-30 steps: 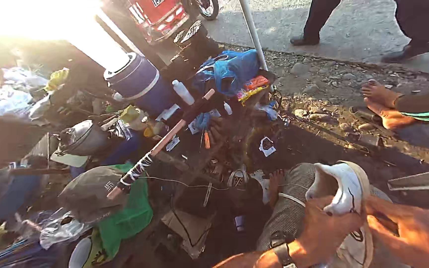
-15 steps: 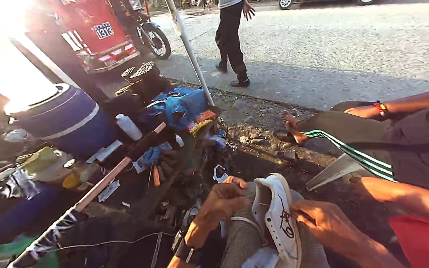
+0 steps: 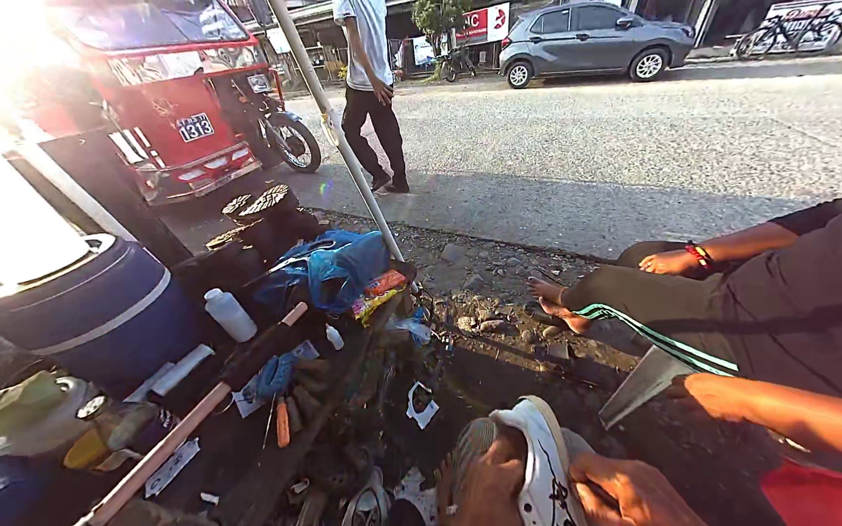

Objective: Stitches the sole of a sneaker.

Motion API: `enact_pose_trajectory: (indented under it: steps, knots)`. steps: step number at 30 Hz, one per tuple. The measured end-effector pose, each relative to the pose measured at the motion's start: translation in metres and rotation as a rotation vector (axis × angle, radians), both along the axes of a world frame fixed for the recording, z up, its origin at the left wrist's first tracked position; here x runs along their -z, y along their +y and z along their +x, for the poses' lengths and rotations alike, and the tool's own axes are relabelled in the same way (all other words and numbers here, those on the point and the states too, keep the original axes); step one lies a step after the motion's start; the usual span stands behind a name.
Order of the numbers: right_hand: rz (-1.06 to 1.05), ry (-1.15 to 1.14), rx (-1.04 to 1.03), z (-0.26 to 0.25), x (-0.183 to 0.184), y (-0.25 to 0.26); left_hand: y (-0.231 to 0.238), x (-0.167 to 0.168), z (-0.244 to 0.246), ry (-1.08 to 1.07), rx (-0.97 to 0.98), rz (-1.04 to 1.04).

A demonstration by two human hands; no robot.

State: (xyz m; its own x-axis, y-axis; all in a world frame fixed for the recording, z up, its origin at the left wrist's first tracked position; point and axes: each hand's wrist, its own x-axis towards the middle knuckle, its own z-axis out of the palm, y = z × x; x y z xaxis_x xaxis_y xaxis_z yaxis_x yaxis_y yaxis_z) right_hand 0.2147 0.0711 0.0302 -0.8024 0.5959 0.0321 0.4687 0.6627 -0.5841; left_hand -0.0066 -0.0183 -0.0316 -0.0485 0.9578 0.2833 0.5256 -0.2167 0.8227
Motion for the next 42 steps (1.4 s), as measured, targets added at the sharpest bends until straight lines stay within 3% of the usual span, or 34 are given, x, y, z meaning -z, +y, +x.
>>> enact_pose_trajectory:
  steps: [2,7,15,21,26,30,35,42]
  knots:
    - [0.000,0.006,0.010,-0.001,0.004,0.001,0.000,0.000,0.002,0.079,0.058,0.001]
    - [0.026,0.036,0.033,-0.001,0.015,0.000,0.001,-0.007,0.009,-0.184,0.029,-0.034]
    - [-0.061,0.069,0.065,-0.003,0.018,-0.003,0.000,-0.010,0.005,-0.239,0.093,-0.120]
    - [-0.097,0.107,0.057,-0.002,0.019,-0.004,-0.001,0.000,0.007,-0.281,0.046,-0.055]
    - [-0.136,0.104,0.087,-0.003,0.019,-0.007,0.000,0.003,0.001,-0.310,0.139,-0.077]
    - [0.011,0.039,0.097,-0.004,0.013,-0.012,-0.002,0.003,-0.002,-0.344,0.137,-0.116]
    - [0.296,-0.148,-0.053,-0.005,0.001,-0.010,0.001,-0.012,-0.006,-0.290,0.183,-0.255]
    - [0.345,-0.013,0.039,0.006,0.034,-0.007,0.003,-0.007,-0.002,-0.425,0.202,-0.263]
